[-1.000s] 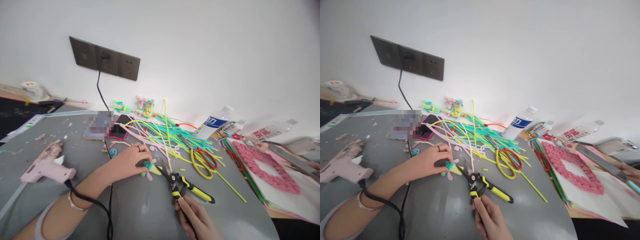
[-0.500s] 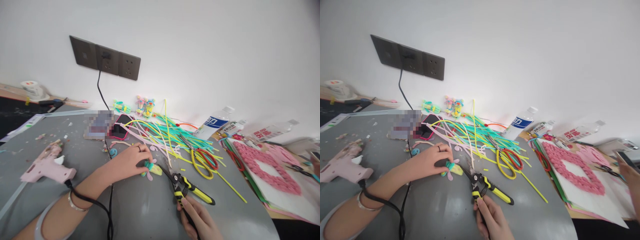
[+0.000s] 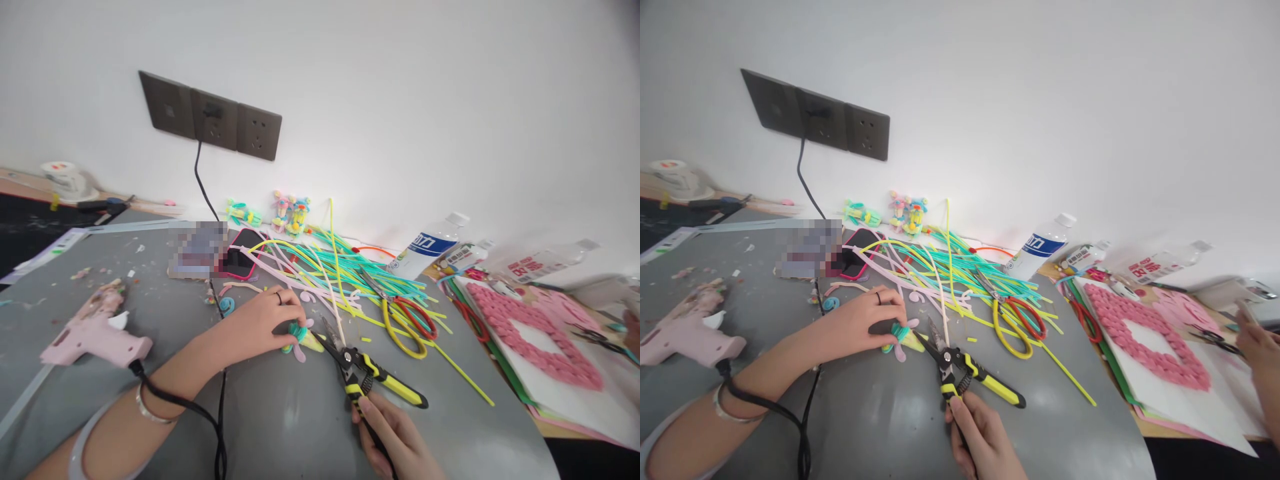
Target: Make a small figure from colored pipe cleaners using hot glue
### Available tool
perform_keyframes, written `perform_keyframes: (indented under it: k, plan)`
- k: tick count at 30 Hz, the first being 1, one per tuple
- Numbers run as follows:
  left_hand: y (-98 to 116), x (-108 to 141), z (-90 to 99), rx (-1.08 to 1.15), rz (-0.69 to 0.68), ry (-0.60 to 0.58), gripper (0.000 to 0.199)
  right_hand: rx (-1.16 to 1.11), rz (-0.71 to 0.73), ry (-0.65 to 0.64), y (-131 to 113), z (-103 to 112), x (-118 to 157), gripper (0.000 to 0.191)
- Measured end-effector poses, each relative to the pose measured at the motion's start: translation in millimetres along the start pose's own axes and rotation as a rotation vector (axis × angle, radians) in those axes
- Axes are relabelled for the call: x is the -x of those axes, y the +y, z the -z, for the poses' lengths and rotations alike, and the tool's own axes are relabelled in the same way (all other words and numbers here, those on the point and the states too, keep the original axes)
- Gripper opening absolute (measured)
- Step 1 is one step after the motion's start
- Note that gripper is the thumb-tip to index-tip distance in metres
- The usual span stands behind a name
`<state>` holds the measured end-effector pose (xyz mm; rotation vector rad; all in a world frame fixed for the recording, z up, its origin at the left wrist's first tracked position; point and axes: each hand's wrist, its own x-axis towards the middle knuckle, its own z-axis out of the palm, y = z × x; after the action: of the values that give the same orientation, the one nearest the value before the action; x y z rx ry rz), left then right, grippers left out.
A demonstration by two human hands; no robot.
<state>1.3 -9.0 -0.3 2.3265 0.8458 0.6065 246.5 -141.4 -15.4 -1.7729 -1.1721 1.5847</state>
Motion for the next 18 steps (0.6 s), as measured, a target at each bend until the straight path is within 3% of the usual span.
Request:
perform_keyframes:
  k: [10,18]
  plan:
    - [2.1,0.5,0.7,0.003,0.003,-0.005,0.015,-0.079,0.034,0.022,22.4,3.8,-6.9,0.065]
    - [2.5,0.3,0.8,-0.003,0.013,-0.009,0.018,-0.039,0.022,0.014,10.3,1.1,-2.7,0.069]
